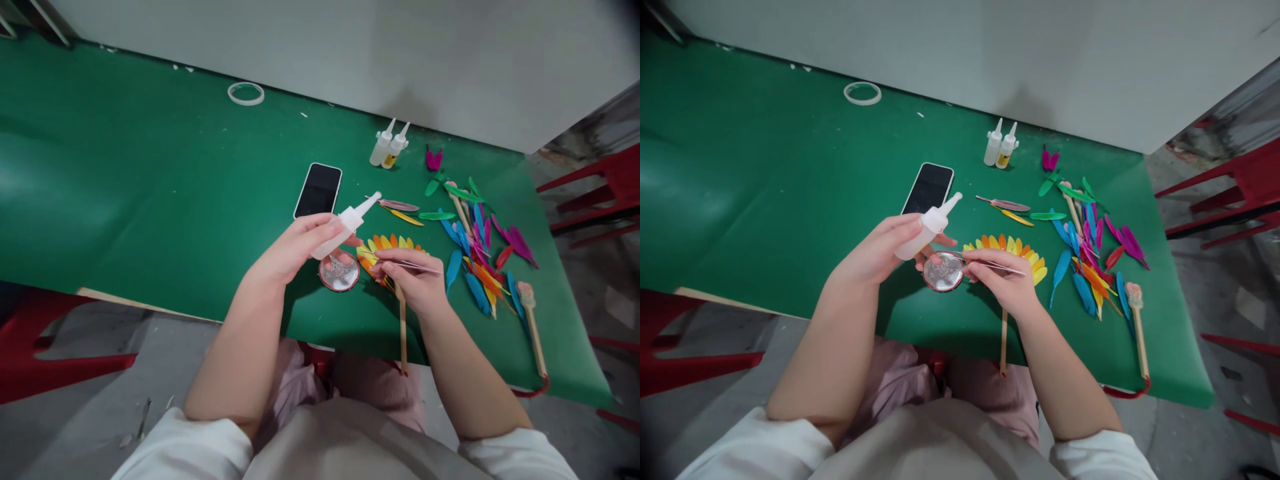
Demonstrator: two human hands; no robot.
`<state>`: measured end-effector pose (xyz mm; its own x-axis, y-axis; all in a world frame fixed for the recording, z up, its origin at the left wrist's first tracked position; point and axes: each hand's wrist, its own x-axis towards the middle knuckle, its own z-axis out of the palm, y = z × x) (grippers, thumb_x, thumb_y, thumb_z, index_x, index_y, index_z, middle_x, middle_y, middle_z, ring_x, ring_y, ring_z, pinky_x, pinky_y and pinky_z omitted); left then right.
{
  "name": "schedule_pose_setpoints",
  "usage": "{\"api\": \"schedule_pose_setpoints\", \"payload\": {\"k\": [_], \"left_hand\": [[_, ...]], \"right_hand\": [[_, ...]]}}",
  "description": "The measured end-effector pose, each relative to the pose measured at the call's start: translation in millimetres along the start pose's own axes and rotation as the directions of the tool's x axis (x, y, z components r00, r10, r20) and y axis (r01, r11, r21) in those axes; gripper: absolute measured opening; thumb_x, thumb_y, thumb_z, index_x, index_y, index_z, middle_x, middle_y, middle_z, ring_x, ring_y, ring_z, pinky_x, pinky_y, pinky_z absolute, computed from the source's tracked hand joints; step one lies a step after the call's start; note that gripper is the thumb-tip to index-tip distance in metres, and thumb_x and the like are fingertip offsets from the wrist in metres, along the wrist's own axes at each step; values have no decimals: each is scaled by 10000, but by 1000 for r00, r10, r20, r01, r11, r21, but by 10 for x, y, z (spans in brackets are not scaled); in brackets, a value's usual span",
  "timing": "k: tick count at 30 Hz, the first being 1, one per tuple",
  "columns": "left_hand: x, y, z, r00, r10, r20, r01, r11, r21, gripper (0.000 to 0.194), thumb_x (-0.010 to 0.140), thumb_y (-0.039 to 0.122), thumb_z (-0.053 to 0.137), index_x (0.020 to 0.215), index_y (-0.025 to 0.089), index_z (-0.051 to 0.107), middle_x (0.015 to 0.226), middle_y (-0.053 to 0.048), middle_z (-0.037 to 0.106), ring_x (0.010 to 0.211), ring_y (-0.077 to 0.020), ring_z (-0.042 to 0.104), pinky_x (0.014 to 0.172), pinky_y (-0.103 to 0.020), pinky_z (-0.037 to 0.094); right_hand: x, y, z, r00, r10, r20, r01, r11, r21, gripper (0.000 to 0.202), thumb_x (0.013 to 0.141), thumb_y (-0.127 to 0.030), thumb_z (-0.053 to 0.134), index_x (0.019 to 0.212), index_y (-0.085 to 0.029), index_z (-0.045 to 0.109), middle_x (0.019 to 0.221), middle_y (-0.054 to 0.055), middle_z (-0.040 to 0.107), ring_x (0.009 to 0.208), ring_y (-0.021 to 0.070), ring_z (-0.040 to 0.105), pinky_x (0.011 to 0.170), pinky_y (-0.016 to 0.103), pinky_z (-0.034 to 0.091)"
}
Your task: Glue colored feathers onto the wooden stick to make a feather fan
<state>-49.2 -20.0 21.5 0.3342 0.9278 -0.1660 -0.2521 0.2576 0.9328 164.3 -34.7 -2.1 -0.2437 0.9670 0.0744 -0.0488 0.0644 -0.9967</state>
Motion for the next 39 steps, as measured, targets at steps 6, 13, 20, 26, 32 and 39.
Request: {"api": "schedule_pose_setpoints", "payload": {"k": [6, 13, 20, 26, 32, 39], "left_hand": [[1, 6, -7, 989, -104, 102, 107, 994, -27, 419, 724, 474, 704, 916, 102, 688, 827, -106, 731, 656, -184, 686, 580, -260, 554], [33, -56, 1, 985, -118, 125, 121, 993, -15, 384, 729, 444, 715, 930, 117, 716, 808, -87, 735, 737, -183, 693, 690, -264, 551], [55, -90, -7, 990, -100, 104, 95, 994, 50, 374, 740, 465, 696, 896, 126, 728, 824, -80, 739, 745, -172, 684, 683, -238, 522], [52, -48, -18, 998, -52, 42, 51, 999, 14, 408, 700, 494, 712, 817, 104, 732, 764, -104, 731, 680, -184, 677, 635, -258, 525], [6, -24, -57, 998, 27, 57, -22, 995, -98, 401, 708, 476, 708, 822, 91, 729, 764, -116, 722, 669, -189, 677, 649, -281, 546], [-48, -20, -130, 958, 209, 198, -188, 975, -121, 391, 735, 490, 695, 910, 142, 721, 823, -86, 723, 741, -169, 677, 684, -254, 525]], "right_hand": [[-2, 7, -3, 999, -30, -13, 30, 999, -21, 143, 734, -317, 736, 870, -276, 752, 718, 1, 744, 603, 154, 694, 562, 271, 596], [10, -33, 0, 996, -79, 47, 83, 993, -89, 145, 761, -276, 709, 900, -280, 750, 802, 7, 750, 616, 133, 686, 568, 256, 592], [6, -58, 8, 993, -96, 70, 104, 987, -121, 162, 772, -269, 697, 925, -285, 746, 785, -1, 750, 593, 124, 673, 566, 256, 582], [-9, -66, 13, 998, -42, 41, 47, 990, -131, 156, 760, -313, 706, 903, -267, 749, 788, 17, 750, 619, 152, 689, 592, 294, 602], [-4, -37, -10, 998, -40, 45, 47, 987, -154, 160, 756, -333, 705, 893, -267, 753, 790, 19, 750, 602, 144, 676, 583, 281, 589], [23, 34, 27, 1000, 0, 25, 6, 967, -255, 176, 770, -342, 683, 908, -255, 749, 846, 36, 753, 742, 175, 702, 672, 299, 589]]}}
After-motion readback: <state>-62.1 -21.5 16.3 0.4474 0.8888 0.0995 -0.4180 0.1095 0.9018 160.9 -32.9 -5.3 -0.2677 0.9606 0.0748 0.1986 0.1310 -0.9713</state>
